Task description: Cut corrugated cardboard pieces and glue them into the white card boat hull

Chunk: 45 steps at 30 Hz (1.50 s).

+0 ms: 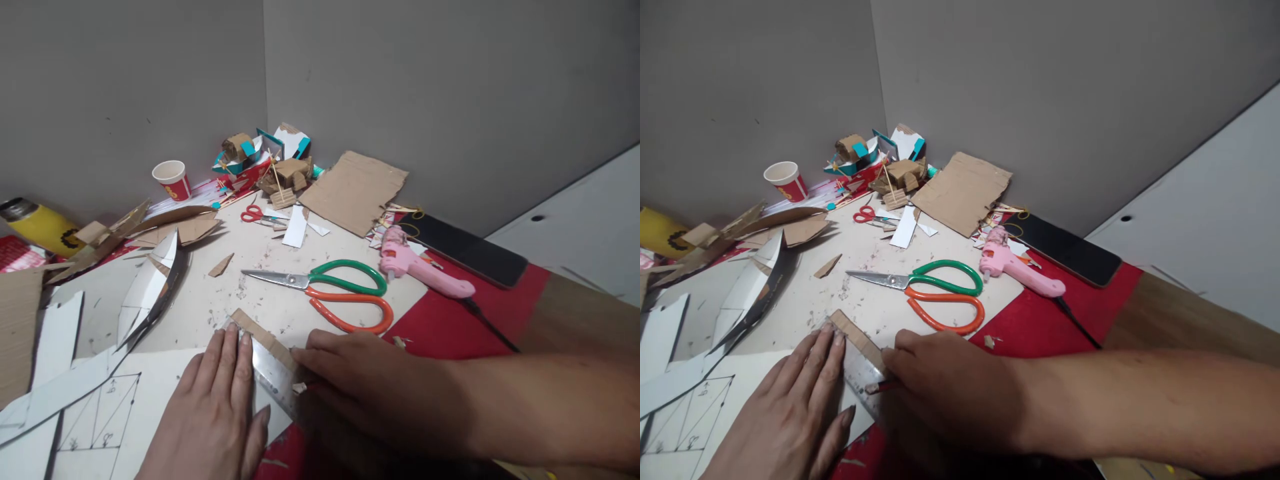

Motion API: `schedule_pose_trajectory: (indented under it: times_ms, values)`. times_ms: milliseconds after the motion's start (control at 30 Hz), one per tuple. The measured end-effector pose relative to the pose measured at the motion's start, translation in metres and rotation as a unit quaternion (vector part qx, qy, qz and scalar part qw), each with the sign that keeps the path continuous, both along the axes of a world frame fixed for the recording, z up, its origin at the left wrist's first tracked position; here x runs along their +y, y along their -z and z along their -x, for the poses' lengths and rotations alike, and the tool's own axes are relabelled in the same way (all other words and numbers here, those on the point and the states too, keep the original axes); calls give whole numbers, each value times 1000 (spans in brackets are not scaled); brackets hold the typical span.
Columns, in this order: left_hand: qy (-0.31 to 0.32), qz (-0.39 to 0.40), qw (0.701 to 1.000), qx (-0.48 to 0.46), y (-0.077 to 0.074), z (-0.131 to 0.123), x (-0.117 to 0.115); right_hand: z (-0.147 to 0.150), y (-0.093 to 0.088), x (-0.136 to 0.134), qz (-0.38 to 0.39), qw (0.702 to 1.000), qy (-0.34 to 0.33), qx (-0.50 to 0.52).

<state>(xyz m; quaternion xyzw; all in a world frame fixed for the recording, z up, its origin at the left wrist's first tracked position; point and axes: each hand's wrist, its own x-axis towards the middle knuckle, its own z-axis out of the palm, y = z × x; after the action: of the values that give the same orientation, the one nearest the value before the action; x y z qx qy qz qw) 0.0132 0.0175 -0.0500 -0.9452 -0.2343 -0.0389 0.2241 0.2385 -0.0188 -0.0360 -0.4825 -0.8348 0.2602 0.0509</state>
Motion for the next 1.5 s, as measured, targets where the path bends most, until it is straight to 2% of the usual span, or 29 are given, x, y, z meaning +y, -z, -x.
schedule_pose_trajectory:
  times_ms: [133, 267, 333, 400, 467, 533, 600, 633, 700, 800, 900, 967, 1133, 1267, 1500]
  values:
    - [37, -7, 999, 2, 0, -1, 2, -2, 2, -1, -4, 1000, -3, 15]
    - [48, -14, 999, 1, -1, 0, 4, -5, -9, 6, 30, 999, 12, 35]
    - [57, -16, 998, 0, 0, 1, 4, -8, -17, 14, 27, 994, 42, 92]
    - [64, -19, 998, 3, 3, 3, 3, -10, -25, 25, -6, 977, 80, 195]
    - [69, -21, 997, 11, 6, 6, 3, -10, -33, 38, -1, 935, 159, 318]
    - [71, -21, 997, 21, 9, 9, 4, -9, -37, 49, 45, 862, 245, 441]
    - [70, -20, 997, 31, 11, 12, 5, -6, -36, 58, 62, 799, 273, 532]
    - [67, -21, 997, 32, 12, 13, 6, -4, -32, 61, 67, 780, 276, 558]
    - [57, -22, 998, 32, 13, 14, 5, -1, -19, 65, 91, 760, 287, 576]
    - [42, -20, 998, 32, 15, 15, 2, 4, 1, 68, 168, 726, 313, 589]
    - [40, -16, 998, 41, 17, 15, -2, 7, 10, 70, 219, 683, 324, 617]
    - [44, -10, 998, 51, 18, 16, -3, 7, 9, 71, 215, 677, 312, 631]
    - [46, 6, 997, 61, 18, 18, -3, 7, 5, 70, 164, 696, 283, 639]
    - [52, 24, 997, 55, 18, 19, 1, 8, 5, 67, 171, 716, 275, 619]
    - [68, 29, 997, 39, 19, 16, 5, 9, 6, 67, 181, 725, 269, 607]
